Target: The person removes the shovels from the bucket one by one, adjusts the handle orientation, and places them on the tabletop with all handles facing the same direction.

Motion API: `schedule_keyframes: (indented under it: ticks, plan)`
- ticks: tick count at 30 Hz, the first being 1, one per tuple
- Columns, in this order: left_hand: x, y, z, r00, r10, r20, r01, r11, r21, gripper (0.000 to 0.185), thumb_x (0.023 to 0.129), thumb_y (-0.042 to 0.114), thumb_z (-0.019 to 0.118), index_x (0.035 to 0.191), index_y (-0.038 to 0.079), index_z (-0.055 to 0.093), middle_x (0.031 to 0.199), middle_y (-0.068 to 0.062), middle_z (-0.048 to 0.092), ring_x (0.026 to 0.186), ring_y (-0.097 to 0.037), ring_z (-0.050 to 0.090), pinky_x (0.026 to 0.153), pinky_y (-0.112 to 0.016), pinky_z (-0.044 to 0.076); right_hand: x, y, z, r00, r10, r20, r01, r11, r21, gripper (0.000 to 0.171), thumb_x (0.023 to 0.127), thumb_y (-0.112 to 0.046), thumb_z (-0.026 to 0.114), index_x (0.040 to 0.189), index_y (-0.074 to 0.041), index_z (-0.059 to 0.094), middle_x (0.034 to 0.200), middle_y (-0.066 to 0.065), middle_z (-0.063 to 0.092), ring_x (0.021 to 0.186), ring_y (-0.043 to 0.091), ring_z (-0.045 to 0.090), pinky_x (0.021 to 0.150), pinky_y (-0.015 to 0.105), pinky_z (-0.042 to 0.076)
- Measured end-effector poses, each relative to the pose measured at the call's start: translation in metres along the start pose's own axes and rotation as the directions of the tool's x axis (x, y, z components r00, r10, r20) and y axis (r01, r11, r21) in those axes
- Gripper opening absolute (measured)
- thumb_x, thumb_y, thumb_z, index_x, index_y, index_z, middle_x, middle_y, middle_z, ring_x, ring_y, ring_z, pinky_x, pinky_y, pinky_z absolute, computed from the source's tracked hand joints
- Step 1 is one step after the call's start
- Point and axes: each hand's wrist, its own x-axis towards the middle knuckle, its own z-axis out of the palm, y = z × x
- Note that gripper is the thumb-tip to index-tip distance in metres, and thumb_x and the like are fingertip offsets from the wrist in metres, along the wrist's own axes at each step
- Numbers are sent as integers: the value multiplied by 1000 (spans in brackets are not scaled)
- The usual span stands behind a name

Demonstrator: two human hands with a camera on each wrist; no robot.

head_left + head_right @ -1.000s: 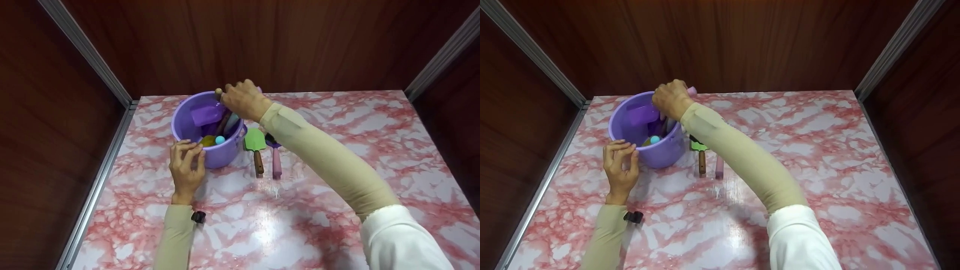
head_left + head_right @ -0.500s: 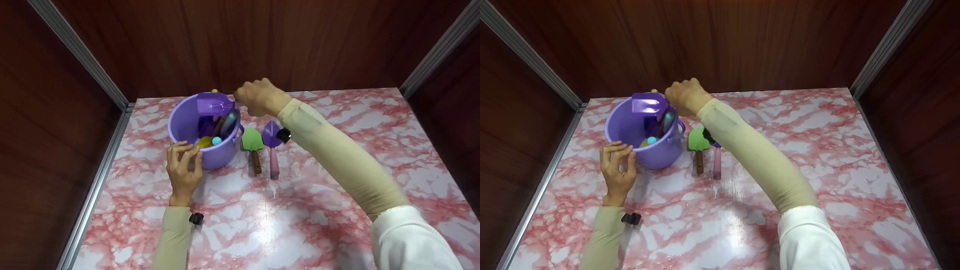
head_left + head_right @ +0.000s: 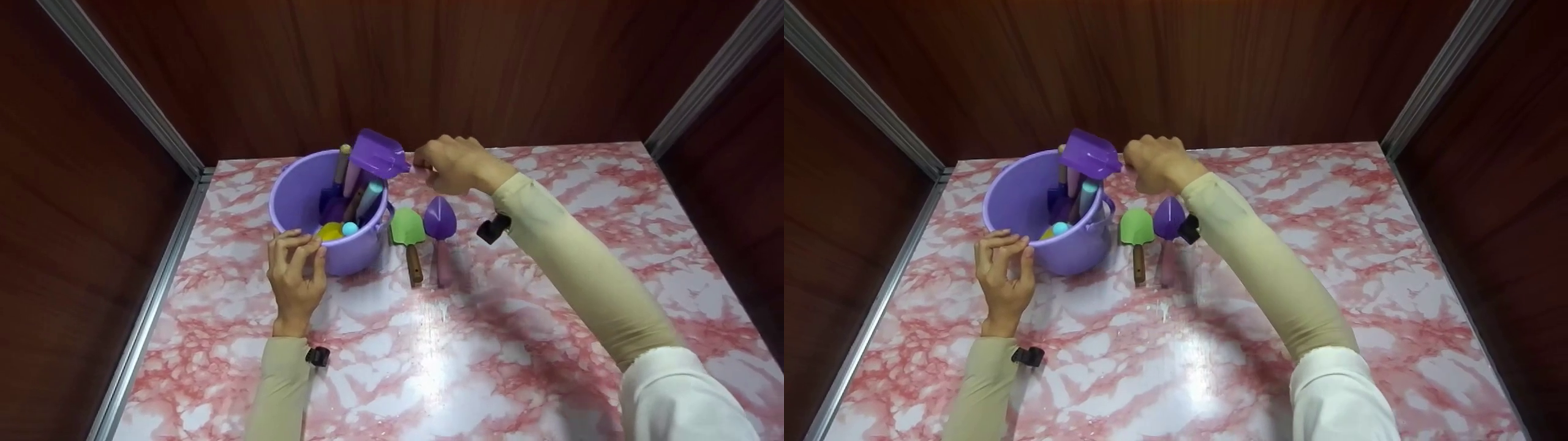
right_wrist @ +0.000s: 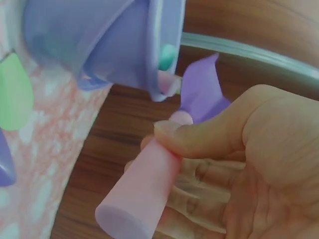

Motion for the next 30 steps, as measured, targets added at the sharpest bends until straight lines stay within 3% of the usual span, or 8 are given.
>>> schedule_keyframes:
  ticks: [4, 8, 10, 15, 18, 25, 30]
  plan:
    - [0, -1, 0, 1000, -1, 0, 1, 1000, 6, 22, 104, 25, 71, 100, 5, 80, 102, -18, 68, 111, -41, 64, 118, -58, 45, -5, 11, 10, 999, 43, 10, -44, 988, 150, 13, 94, -3, 63, 100, -12, 70, 103, 6, 70, 75, 19, 60, 58, 32, 45]
    - [1, -2, 0, 1000, 1, 8, -1, 1000, 3, 20, 103, 23, 72, 101, 5, 80, 102, -18, 68, 111, -41, 64, 113, -50, 51, -10, 22, 21, 999, 52, -3, -48, 947, 318, 16, 98, -5, 63, 108, -8, 75, 110, 13, 76, 63, 18, 67, 48, 25, 52]
    - [1, -2, 1, 1000, 4, 8, -4, 1000, 1, 19, 103, 23, 72, 100, 5, 80, 102, -18, 68, 111, -41, 65, 112, -52, 51, -12, 27, 28, 999, 46, -28, -32, 927, 375, 20, 99, -5, 64, 114, -5, 77, 113, 17, 78, 67, 22, 72, 49, 24, 55]
    - [1, -1, 0, 1000, 3, -2, -3, 1000, -12, 18, 102, 21, 73, 98, 5, 80, 102, -18, 68, 111, -41, 64, 118, -61, 45, -16, 35, 45, 993, 35, -117, 17, 911, 412, 31, 92, -1, 72, 122, 1, 76, 112, 20, 78, 96, 30, 75, 71, 31, 64]
    - [1, 0, 0, 1000, 2, -9, -2, 1000, -21, 16, 100, 19, 74, 97, 5, 80, 102, -18, 68, 110, -41, 64, 121, -61, 42, -19, 38, 54, 985, 44, -165, 31, 903, 429, 31, 90, -2, 75, 121, 3, 77, 109, 20, 79, 98, 30, 74, 79, 33, 63]
    - [2, 1, 0, 1000, -3, -3, 3, 1000, -22, 14, 100, 18, 75, 98, 5, 80, 102, -18, 68, 111, -41, 64, 120, -58, 44, -29, 44, 71, 969, 165, -187, -38, 839, 543, 27, 91, -5, 78, 118, 0, 78, 104, 18, 79, 83, 22, 70, 63, 20, 55]
    - [1, 1, -1, 1000, -4, -4, 4, 1000, -21, 9, 97, 13, 77, 98, 5, 80, 102, -18, 68, 111, -42, 64, 121, -65, 41, -34, 49, 85, 958, 209, -195, -66, 825, 561, 30, 91, -8, 79, 120, 0, 77, 106, 19, 79, 84, 21, 69, 62, 21, 54]
